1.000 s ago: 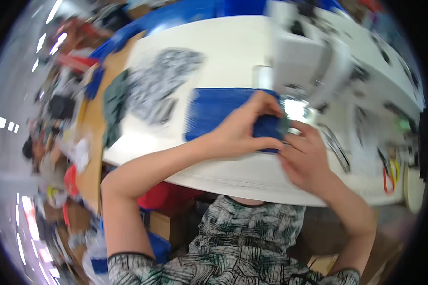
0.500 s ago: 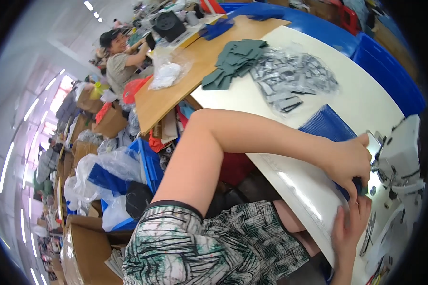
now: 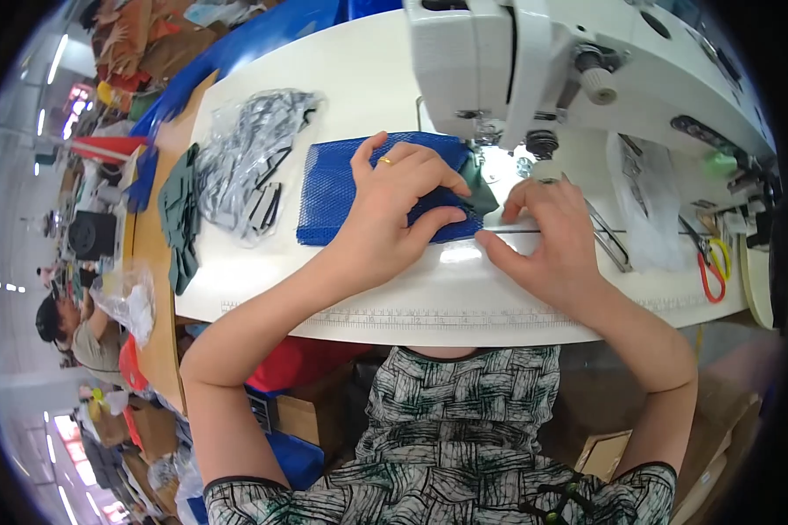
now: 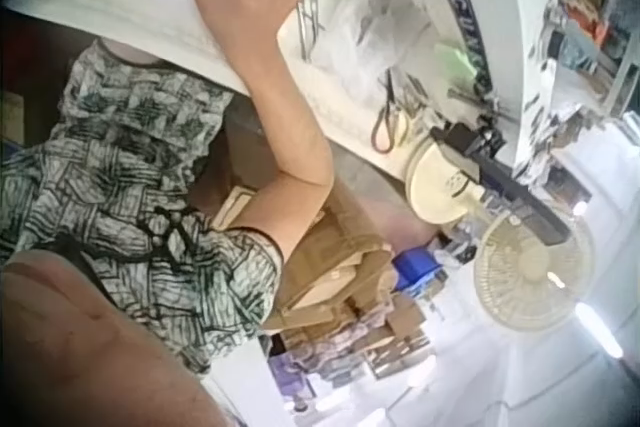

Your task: Sewing a green leather strip onto a blue mesh fabric using an industrial sewing machine.

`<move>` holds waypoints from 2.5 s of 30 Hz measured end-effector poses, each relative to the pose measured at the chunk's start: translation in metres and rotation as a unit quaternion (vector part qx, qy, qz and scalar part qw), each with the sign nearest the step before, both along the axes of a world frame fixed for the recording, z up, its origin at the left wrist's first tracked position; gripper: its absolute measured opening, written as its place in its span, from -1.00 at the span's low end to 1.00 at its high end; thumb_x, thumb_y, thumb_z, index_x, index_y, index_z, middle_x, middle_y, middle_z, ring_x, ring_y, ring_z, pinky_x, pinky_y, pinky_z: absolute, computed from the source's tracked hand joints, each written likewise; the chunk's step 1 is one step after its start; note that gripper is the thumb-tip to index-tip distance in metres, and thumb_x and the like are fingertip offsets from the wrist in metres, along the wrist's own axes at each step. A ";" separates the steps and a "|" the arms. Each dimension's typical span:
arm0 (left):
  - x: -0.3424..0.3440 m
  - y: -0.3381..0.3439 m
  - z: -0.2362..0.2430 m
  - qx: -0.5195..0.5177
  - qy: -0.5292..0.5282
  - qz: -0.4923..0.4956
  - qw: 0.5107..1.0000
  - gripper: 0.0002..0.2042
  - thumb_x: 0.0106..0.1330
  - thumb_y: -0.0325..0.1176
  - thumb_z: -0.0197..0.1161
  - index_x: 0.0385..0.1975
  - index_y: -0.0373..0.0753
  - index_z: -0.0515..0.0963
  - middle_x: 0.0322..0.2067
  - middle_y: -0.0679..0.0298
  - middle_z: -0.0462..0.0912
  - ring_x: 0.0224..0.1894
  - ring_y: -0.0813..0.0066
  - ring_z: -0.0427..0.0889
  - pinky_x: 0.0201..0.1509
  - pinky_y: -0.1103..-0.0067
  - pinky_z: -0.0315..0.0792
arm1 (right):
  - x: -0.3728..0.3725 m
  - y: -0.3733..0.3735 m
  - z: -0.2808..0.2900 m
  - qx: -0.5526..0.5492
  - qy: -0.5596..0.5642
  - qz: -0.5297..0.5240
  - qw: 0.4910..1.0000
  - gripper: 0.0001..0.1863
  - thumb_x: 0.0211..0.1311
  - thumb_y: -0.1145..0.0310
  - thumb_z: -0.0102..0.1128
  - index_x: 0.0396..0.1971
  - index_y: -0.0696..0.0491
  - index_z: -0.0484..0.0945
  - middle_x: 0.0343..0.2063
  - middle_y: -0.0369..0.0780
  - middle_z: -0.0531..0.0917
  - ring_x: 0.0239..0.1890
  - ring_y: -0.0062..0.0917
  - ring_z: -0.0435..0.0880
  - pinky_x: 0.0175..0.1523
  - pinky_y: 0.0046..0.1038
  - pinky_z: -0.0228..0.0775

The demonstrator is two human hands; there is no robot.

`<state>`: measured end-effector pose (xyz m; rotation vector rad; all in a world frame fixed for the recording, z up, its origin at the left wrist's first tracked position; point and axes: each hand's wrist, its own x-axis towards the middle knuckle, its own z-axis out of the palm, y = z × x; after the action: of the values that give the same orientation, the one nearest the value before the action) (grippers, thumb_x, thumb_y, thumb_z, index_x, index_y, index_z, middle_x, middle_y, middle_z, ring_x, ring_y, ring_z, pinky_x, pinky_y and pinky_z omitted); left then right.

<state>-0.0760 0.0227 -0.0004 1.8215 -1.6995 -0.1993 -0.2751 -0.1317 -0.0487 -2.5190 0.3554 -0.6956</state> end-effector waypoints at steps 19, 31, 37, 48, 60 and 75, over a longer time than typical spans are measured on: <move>0.006 0.003 0.003 -0.030 -0.123 -0.076 0.989 -0.73 0.20 -0.22 0.55 -0.11 0.04 0.70 -0.19 0.45 0.61 0.08 0.39 0.59 0.54 0.03 -0.12 | 0.007 0.009 -0.007 -0.040 -0.043 0.140 0.988 -0.71 0.15 0.30 0.48 -0.15 0.03 0.68 -0.04 -0.27 0.70 0.19 -0.29 0.58 0.40 -0.09 0.30; 0.007 -0.001 0.006 0.028 -0.024 -0.139 0.990 -0.56 0.19 -0.35 0.55 0.07 -0.07 0.59 -0.04 0.40 0.72 0.13 0.33 0.61 0.50 0.04 -0.02 | 0.009 0.012 -0.001 0.007 -0.063 0.073 0.995 -0.60 0.04 0.36 0.55 -0.12 0.03 0.59 -0.27 -0.26 0.68 -0.08 -0.27 0.63 0.21 -0.16 0.35; 0.023 -0.014 0.007 0.003 -0.115 -0.124 0.986 -0.66 0.22 -0.14 0.55 -0.06 -0.01 0.65 -0.03 0.39 0.64 0.24 0.34 0.56 0.58 -0.15 -0.24 | 0.008 0.007 -0.004 -0.011 -0.035 0.087 0.996 -0.61 0.04 0.31 0.59 -0.15 0.06 0.63 -0.23 -0.23 0.64 -0.10 -0.26 0.59 0.11 -0.20 0.37; 0.035 -0.014 -0.022 -0.057 0.012 -0.145 0.988 -0.84 0.23 -0.35 0.54 -0.28 -0.10 0.67 -0.28 0.41 0.72 0.14 0.31 0.61 0.57 0.08 -0.08 | 0.008 0.007 -0.002 -0.075 -0.029 0.019 0.997 -0.72 -0.05 0.26 0.63 -0.35 0.02 0.73 -0.09 -0.24 0.67 -0.09 -0.27 0.57 -0.01 -0.21 0.48; 0.016 -0.012 -0.022 -0.076 0.006 -0.178 0.981 -0.83 0.22 -0.46 0.52 -0.26 -0.04 0.69 -0.22 0.44 0.70 0.12 0.28 0.64 0.60 0.08 -0.13 | 0.017 -0.008 0.006 -0.062 -0.036 0.157 0.985 -0.78 -0.02 0.30 0.57 -0.38 -0.03 0.70 -0.24 -0.33 0.69 -0.01 -0.39 0.68 0.05 -0.26 0.47; 0.009 -0.013 -0.032 -0.012 -0.030 -0.070 0.997 -0.74 0.39 -0.09 0.43 -0.09 -0.10 0.73 -0.07 0.40 0.68 0.16 0.32 0.59 0.57 -0.05 -0.16 | 0.002 0.005 -0.011 -0.058 -0.029 0.185 0.981 -0.83 0.10 0.44 0.37 -0.27 0.05 0.71 -0.16 -0.25 0.80 0.00 -0.34 0.79 0.05 -0.31 0.67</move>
<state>-0.0668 0.0093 -0.0326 1.7081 -1.8644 -0.1834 -0.2727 -0.1263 -0.0596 -2.5654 -0.1778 -0.6543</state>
